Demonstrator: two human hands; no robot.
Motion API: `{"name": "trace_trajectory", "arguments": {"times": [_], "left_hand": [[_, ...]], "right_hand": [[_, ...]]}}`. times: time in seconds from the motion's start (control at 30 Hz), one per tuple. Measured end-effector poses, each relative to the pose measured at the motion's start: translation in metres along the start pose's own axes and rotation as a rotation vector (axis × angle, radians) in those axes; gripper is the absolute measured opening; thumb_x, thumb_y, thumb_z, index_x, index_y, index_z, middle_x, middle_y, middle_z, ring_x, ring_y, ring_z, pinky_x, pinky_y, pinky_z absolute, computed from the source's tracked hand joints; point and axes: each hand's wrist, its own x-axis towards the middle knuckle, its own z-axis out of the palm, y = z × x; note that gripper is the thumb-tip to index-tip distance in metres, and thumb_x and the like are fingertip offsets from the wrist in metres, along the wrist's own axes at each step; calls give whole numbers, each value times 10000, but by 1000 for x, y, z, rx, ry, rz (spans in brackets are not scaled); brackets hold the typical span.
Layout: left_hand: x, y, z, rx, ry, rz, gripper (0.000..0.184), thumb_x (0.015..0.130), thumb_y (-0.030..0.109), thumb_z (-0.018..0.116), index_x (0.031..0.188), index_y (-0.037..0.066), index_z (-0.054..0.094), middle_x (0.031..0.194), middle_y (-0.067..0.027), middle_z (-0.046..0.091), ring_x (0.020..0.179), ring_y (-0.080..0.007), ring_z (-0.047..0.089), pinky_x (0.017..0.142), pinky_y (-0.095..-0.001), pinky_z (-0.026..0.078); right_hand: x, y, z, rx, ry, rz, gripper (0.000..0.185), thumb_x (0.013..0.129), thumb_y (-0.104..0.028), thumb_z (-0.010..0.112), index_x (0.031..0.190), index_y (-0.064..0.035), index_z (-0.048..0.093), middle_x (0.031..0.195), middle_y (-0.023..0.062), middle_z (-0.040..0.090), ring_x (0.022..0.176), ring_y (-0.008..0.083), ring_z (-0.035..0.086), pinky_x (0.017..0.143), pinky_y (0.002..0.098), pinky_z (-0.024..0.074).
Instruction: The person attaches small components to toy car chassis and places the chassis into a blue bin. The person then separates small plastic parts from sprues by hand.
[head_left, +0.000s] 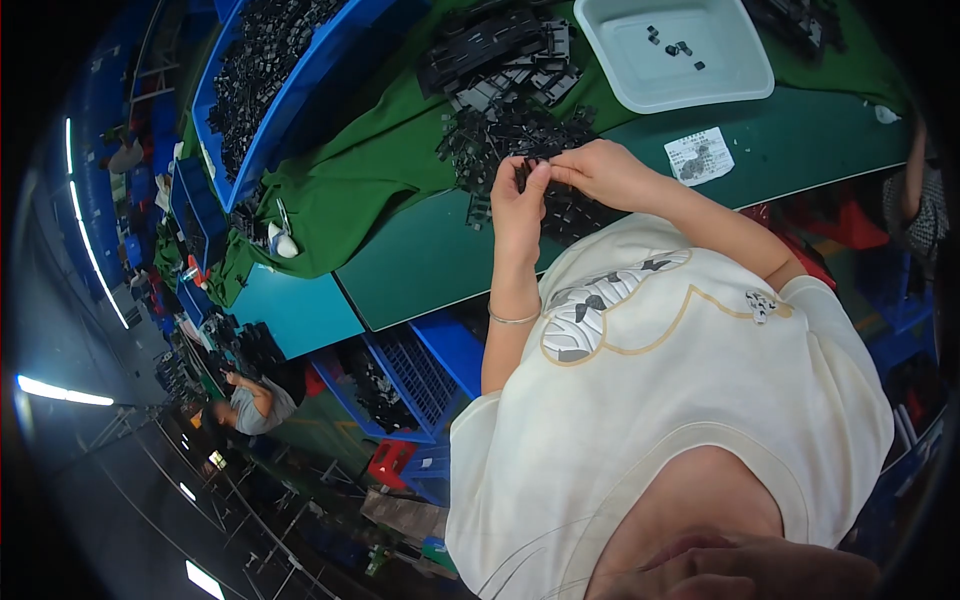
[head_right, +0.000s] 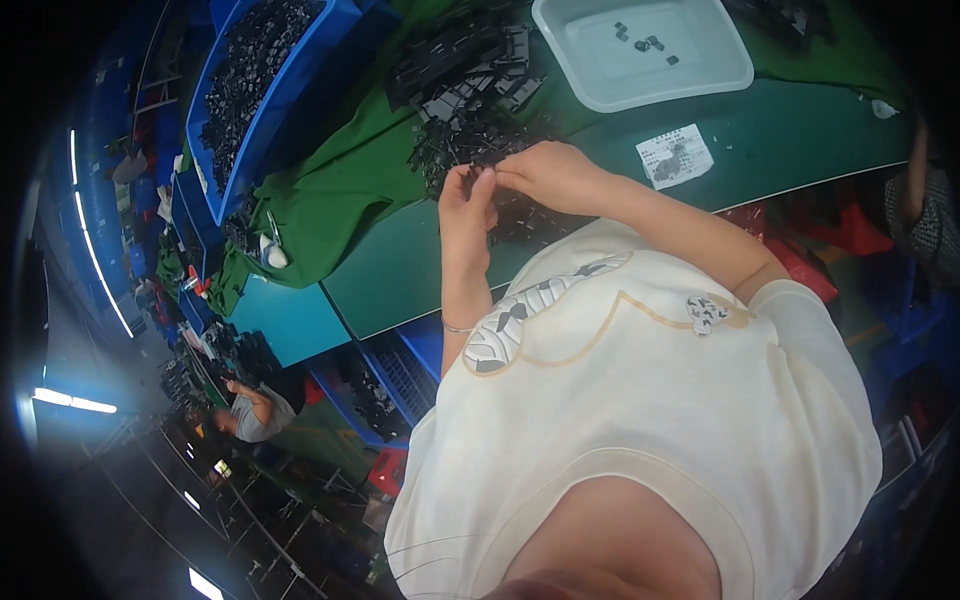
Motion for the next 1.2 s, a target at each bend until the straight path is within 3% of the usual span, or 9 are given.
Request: {"name": "trace_trajectory", "arguments": {"times": [0.2, 0.27, 0.33, 0.4, 0.43, 0.7, 0.9, 1.13, 1.2], "left_hand": [[2, -5, 2, -481, 129, -170, 38, 793, 99, 497, 809, 88, 464, 599, 37, 444, 419, -32, 334, 344, -165, 221], [19, -12, -21, -657, 272, -211, 29, 803, 115, 486, 797, 96, 464, 591, 37, 438, 430, -36, 346, 345, -168, 230], [15, 2, -35, -518, 236, 9, 63, 819, 162, 473, 803, 104, 455, 612, 31, 429, 439, -34, 337, 363, -172, 241], [-1, 17, -14, -379, 87, 7, 122, 818, 199, 486, 803, 89, 435, 650, 24, 443, 413, -24, 313, 373, -161, 265], [0, 13, -10, -351, 75, 28, 140, 814, 209, 495, 828, 80, 444, 657, 16, 455, 406, -18, 302, 368, -160, 252], [-1, 22, 7, -39, 5, 22, 145, 803, 235, 511, 828, 101, 464, 643, 43, 469, 442, -10, 330, 386, -152, 238], [4, 19, 5, -133, 31, 9, 128, 812, 225, 492, 807, 99, 466, 609, 54, 431, 446, -6, 316, 384, -142, 215], [30, 6, -19, -918, -156, -336, 134, 832, 214, 449, 797, 85, 450, 550, 39, 368, 445, -50, 279, 385, -160, 226], [36, 5, -38, -900, -150, -146, 114, 836, 189, 442, 809, 79, 452, 540, 31, 352, 453, -57, 278, 390, -172, 220]], "right_hand": [[-19, -14, -6, -133, 134, -422, 148, 713, -212, 485, 676, -77, 535, 650, 74, 559, 595, 268, 549, 493, 381, 419], [-31, -21, 17, -304, -448, -559, 75, 652, -113, 478, 632, -87, 545, 608, 85, 515, 561, 210, 546, 483, 326, 421], [-26, -31, 2, -145, -22, -655, 110, 709, -98, 448, 690, -76, 554, 634, 76, 511, 571, 153, 523, 516, 261, 413], [-11, -17, -11, 904, -35, -13, 148, 782, -101, 402, 789, -45, 538, 658, 43, 506, 589, 107, 491, 539, 219, 398], [-1, -4, -7, 930, 28, 9, 163, 848, -149, 369, 873, -37, 485, 666, 4, 490, 556, 60, 467, 482, 187, 379], [7, -9, 6, 353, 96, -54, 383, 794, -388, 454, 846, -10, 480, 746, 150, 565, 625, 287, 541, 577, 353, 405], [4, -13, 12, 280, 80, 34, 281, 786, -340, 463, 773, -75, 555, 669, 101, 572, 623, 277, 540, 575, 349, 410], [-4, -16, 26, 5, 380, -417, 122, 754, -217, 499, 730, -115, 562, 571, 32, 537, 526, 218, 534, 448, 285, 405], [-10, -25, 21, 101, 416, -578, 86, 724, -196, 532, 697, -119, 559, 541, 30, 519, 487, 215, 522, 422, 278, 397]]}}
